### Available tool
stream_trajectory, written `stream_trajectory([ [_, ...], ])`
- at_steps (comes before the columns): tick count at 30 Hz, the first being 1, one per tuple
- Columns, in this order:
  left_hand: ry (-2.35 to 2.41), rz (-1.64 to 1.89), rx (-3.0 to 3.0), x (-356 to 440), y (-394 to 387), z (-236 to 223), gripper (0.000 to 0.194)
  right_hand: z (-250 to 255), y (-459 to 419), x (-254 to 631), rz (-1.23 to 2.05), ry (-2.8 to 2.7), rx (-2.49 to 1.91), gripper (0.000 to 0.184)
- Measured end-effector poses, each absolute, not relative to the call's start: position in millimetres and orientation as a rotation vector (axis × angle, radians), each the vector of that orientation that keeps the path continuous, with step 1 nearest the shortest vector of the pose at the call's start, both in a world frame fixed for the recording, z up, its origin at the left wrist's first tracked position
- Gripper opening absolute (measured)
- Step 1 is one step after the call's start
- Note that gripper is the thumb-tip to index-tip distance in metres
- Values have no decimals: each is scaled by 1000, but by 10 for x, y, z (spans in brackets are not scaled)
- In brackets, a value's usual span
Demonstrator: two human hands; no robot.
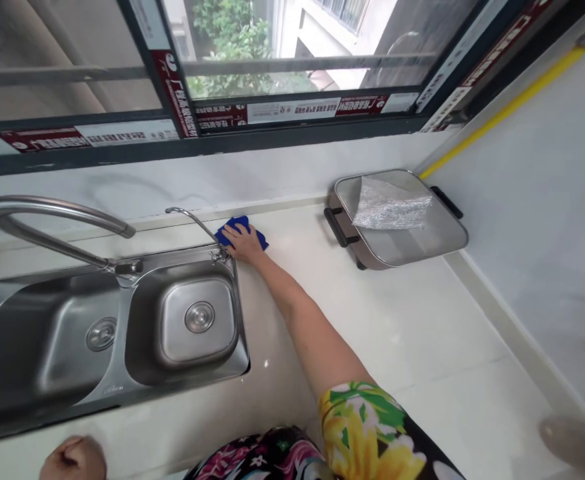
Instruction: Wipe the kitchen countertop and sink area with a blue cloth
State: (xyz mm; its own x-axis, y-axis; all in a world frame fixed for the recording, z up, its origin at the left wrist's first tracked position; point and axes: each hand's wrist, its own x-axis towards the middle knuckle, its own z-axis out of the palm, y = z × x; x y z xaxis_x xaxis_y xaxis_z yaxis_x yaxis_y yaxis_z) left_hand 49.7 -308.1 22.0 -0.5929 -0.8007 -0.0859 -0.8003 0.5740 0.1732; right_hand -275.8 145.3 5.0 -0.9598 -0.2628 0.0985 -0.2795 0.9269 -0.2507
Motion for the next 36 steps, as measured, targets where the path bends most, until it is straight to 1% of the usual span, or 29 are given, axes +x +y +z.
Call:
stream_trajectory([
  [5, -2816, -325, 1332, 523, -3076, 248, 45, 31, 1510, -2382, 386, -3001, 456, 52],
  [10, -2861, -368, 1263, 557, -3095, 256, 42, 84, 1329, -1971, 351, -2991, 471, 44],
  [16, -2799, -467, 1220, 602, -3097, 297, 40, 76, 1136, -1330, 356, -2933, 682, 29],
  [20, -2794, -507, 1249, 620, -3094, 310, 38, 5, 1210, -1114, 331, -2873, 874, 27],
  [23, -2778, -489, 1245, 632, -3087, 298, 38, -20, 1293, -1251, 326, -2844, 921, 27],
  [29, -2756, -502, 1304, 619, -3036, 350, 38, -16, 1379, -1921, 347, -2821, 830, 29],
  [36, -2701, -453, 1308, 598, -3005, 332, 33, -52, 1473, -2334, 418, -2873, 646, 39],
])
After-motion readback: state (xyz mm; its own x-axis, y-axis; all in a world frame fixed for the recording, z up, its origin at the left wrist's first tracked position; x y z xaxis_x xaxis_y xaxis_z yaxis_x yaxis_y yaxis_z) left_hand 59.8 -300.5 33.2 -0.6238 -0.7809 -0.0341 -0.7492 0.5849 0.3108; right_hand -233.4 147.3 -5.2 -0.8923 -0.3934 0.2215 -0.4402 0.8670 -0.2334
